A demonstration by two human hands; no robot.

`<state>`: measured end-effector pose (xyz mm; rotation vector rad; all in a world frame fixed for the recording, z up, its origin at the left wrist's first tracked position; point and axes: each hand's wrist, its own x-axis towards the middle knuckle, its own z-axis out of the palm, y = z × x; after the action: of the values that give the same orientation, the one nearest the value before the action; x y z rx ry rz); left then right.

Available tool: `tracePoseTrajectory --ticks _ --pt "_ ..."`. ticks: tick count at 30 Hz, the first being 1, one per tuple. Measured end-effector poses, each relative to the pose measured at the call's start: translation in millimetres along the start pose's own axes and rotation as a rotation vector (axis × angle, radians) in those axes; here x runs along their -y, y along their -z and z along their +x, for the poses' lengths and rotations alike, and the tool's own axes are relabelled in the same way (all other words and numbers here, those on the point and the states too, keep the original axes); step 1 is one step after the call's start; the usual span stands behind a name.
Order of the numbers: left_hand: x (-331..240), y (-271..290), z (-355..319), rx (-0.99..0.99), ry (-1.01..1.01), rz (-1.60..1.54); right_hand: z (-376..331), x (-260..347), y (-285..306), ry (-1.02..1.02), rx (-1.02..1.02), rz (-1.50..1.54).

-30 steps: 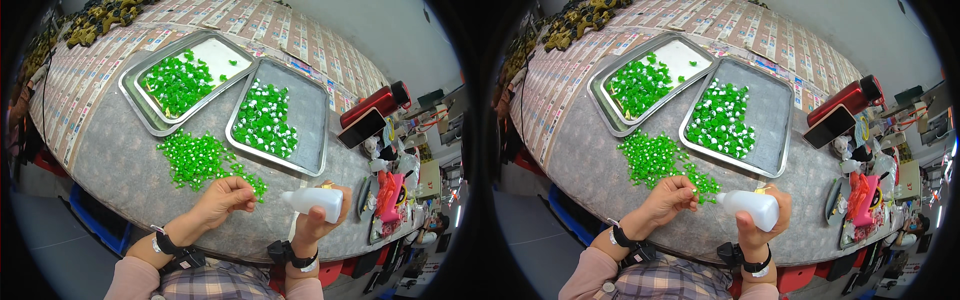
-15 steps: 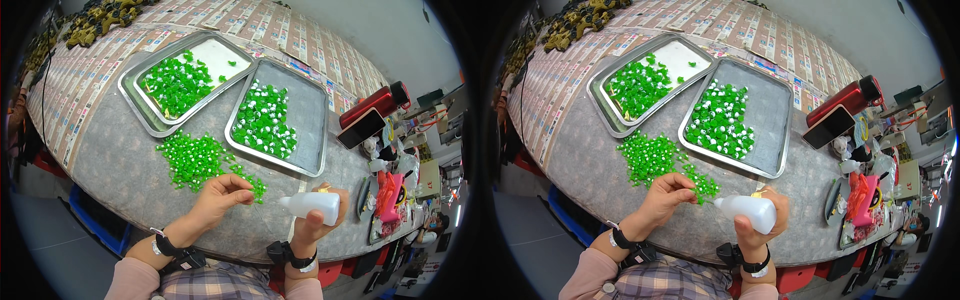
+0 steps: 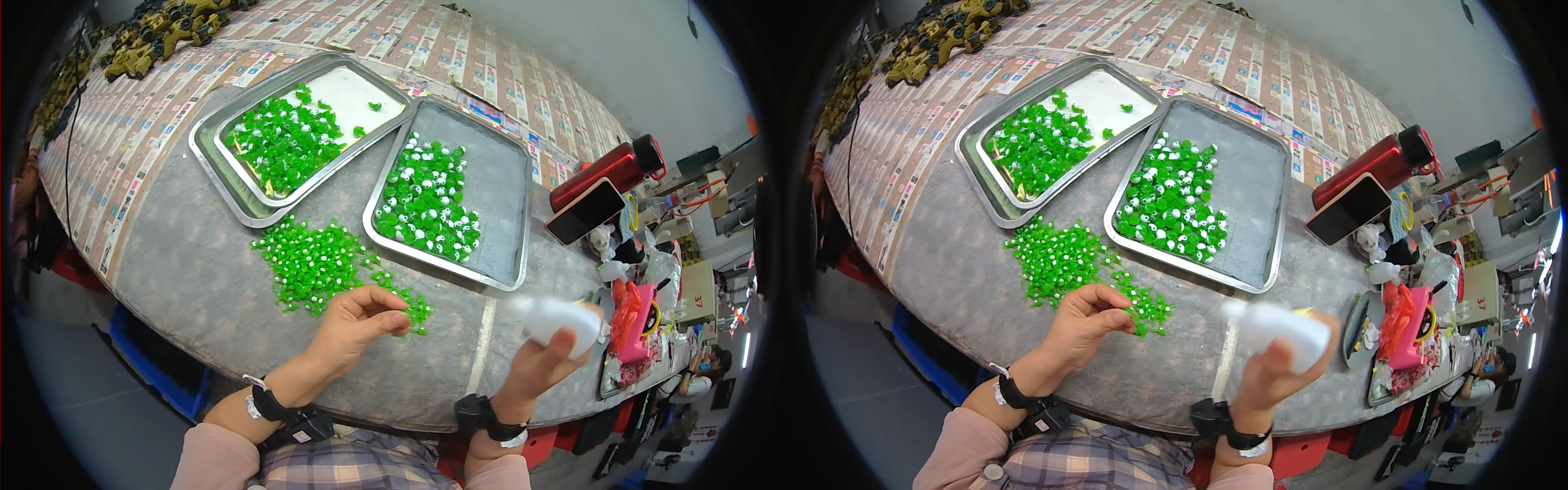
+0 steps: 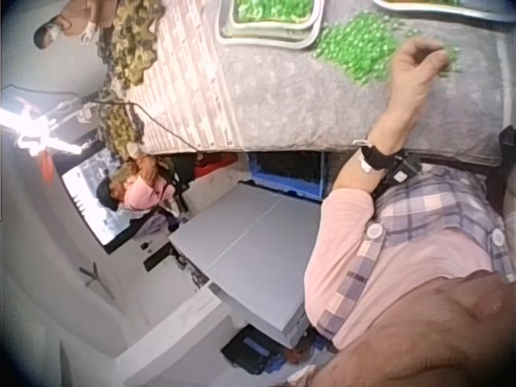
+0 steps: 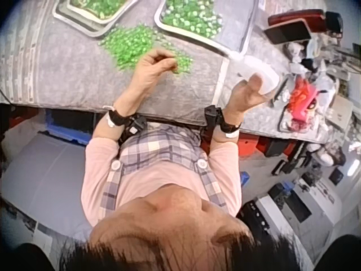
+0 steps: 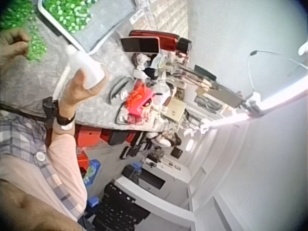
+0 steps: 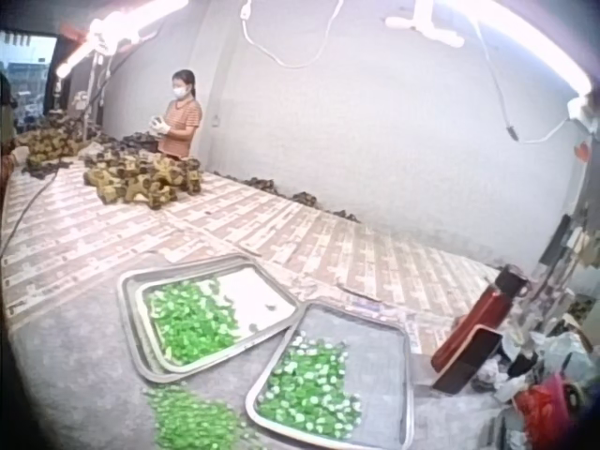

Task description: The person sits at a table and repeatedly picks up small green plastic pieces. They apply a drop of liquid from a white squeeze bottle onto each piece and then attach a small white bead to the top. The finished items are placed into a metal tray.

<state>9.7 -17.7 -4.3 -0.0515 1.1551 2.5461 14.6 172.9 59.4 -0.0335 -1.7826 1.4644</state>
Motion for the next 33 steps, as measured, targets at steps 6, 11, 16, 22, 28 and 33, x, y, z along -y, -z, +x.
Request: tracePoseTrajectory --ticks 6,11,16,22,28,33 --pt "-2.8 -0.3 -2.3 -0.059 0.037 -0.031 46.2 -47.9 57.3 -0.333 0.267 -0.161" --pt "-2.1 -1.8 -0.1 -0.041 0.054 -0.036 34.6 -103.0 104.6 -0.440 0.258 -0.154" --pt "-1.5 -0.2 0.2 -0.047 0.070 -0.016 45.3 -53.5 74.7 0.293 -0.047 -0.891" --pt "-0.6 0.6 -1.1 -0.046 0.049 -0.042 50.9 -42.3 -0.7 0.100 0.747 -0.535" --pt "-1.2 -0.6 2.1 -0.055 0.052 -0.027 49.6 -85.7 -30.5 0.220 1.054 -0.709" --pt "-3.5 -0.4 -0.2 -0.031 0.074 -0.015 53.5 -72.5 -34.2 0.216 1.081 -0.772"
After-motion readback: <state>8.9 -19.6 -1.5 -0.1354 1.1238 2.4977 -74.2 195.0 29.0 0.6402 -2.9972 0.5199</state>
